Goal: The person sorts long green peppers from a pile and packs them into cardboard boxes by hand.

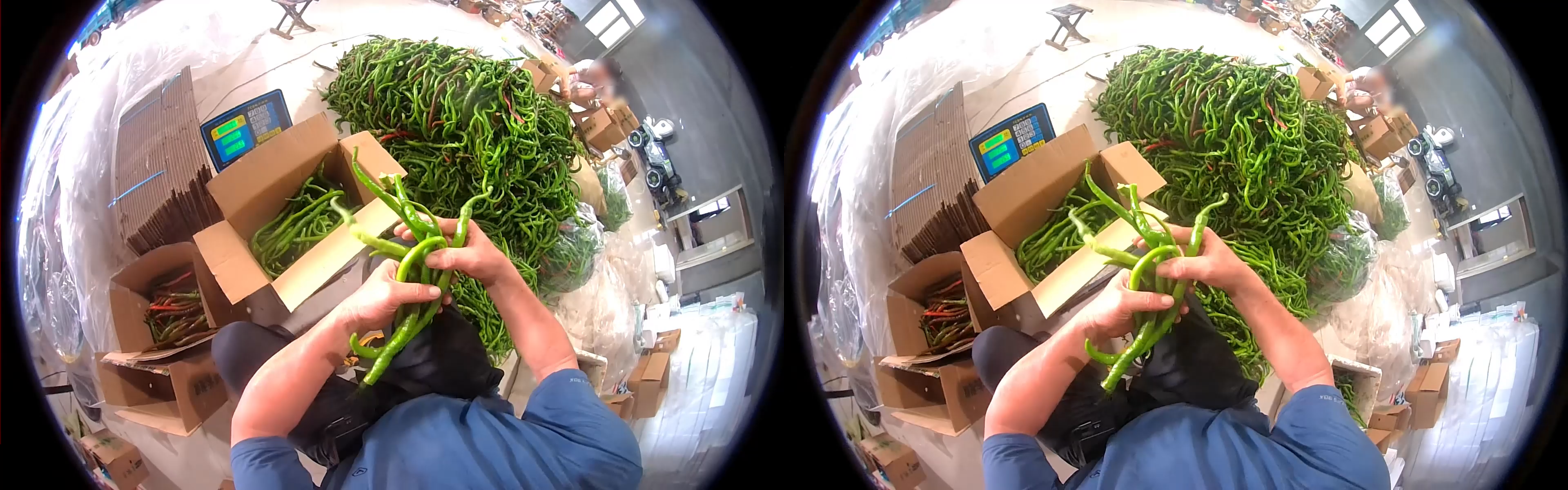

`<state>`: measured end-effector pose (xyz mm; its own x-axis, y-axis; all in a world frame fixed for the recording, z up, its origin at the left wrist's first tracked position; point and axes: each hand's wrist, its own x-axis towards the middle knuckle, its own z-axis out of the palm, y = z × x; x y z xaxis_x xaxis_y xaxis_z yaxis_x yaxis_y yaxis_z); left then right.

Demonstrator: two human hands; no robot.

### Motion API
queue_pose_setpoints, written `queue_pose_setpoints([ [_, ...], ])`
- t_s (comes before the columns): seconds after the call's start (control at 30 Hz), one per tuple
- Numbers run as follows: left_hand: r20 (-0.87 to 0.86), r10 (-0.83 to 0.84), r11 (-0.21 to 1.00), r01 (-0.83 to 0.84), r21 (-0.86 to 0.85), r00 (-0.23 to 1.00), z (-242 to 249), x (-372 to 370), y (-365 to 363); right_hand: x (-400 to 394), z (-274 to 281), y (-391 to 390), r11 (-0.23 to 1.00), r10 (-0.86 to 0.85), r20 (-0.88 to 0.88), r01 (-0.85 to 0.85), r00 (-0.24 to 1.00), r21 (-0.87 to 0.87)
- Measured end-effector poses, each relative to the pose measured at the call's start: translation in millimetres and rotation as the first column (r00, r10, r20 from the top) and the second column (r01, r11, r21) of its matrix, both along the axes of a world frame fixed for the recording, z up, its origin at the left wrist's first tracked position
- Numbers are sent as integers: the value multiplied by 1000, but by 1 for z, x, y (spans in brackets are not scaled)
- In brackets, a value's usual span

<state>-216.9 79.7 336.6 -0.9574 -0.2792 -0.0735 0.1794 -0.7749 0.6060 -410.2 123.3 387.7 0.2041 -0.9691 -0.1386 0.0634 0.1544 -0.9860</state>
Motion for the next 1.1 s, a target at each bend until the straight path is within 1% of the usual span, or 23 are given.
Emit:
queue_pose_setpoints([
  [0.03, 33, -10, 1000, 11, -21, 999, -4, -1, 1, -2, -7, 1, 999, 29, -9, -29, 1000, -33],
  [0.13, 65, 3, 978, 11, -210, 998, -14, -3, 1, -1, -12, 8, 999, 29, 101, -30, 995, 15],
  [0.23, 78, 4, 926, 26, -378, 997, -2, -1, -2, -6, -23, 6, 999, 34, 399, -20, 917, -39],
  [0.27, 102, 2, 951, 30, -309, 995, 6, 1, 1, -10, -27, 5, 999, 40, 534, -30, 844, -26],
  [0.3, 103, -8, 949, 40, -313, 995, 8, 1, 2, -8, -18, 2, 998, 66, 620, -47, 782, -47],
  [0.37, 106, -27, 946, 60, -318, 994, 9, 2, 4, -17, -18, -1, 997, 62, 697, -13, 714, -76],
  [0.4, 113, -43, 930, 81, -359, 993, 8, 2, 2, -28, -17, -3, 998, 60, 673, -28, 737, -58],
  [0.43, 119, -36, 928, 77, -365, 992, 9, 2, 2, -37, -16, -5, 1000, -16, 610, -1, 792, 28],
  [0.5, 131, -22, 924, 71, -376, 991, 12, 3, 2, -51, -6, -6, 995, -5, 277, 32, 961, -94],
  [0.53, 129, -25, 921, 74, -382, 991, 14, 3, 2, -50, 17, -1, 994, 22, 200, 0, 980, -111],
  [0.57, 126, -26, 918, 74, -389, 992, 15, 5, 0, -57, 33, 0, 993, 84, 184, -68, 979, -95],
  [0.63, 133, -39, 903, 92, -419, 990, 14, 5, -1, -59, 51, -3, 973, 101, 89, -79, 991, -217],
  [0.67, 143, -53, 890, 112, -443, 988, 13, 5, -2, -65, 59, -5, 975, 138, 59, -126, 989, -181],
  [0.7, 155, -65, 875, 132, -467, 986, 11, 4, -3, -60, 70, -6, 994, 47, -52, -51, 998, -93],
  [0.73, 147, -58, 873, 122, -472, 987, 9, 3, -3, -54, 78, -11, 1000, 4, -249, -9, 969, -20],
  [0.77, 141, -55, 872, 117, -476, 989, 6, 2, -1, -47, 84, -18, 998, -27, -437, 51, 899, 45],
  [0.8, 136, -57, 871, 116, -477, 989, 5, 1, 1, -38, 83, -23, 1000, 1, -609, 8, 793, 11],
  [0.83, 144, -52, 871, 116, -478, 988, 8, 1, 2, -30, 78, -28, 996, 68, -668, -12, 742, 87],
  [0.9, 158, -39, 870, 111, -481, 987, 17, 3, 1, -9, 81, -32, 976, 134, -653, 12, 746, 215],
  [0.93, 158, -50, 862, 123, -491, 986, 16, 2, 0, -4, 83, -33, 971, 146, -623, 10, 769, 239],
  [1.03, 141, -58, 845, 124, -519, 988, 17, 2, -2, 0, 90, -37, 967, 140, -565, 11, 814, 255],
  [1.07, 141, -73, 858, 134, -496, 987, 19, 3, -2, -2, 89, -38, 963, 136, -522, 12, 842, 270],
  [1.1, 123, -68, 851, 122, -511, 990, 18, 3, -1, -2, 88, -38, 961, 141, -537, 16, 832, 277],
])
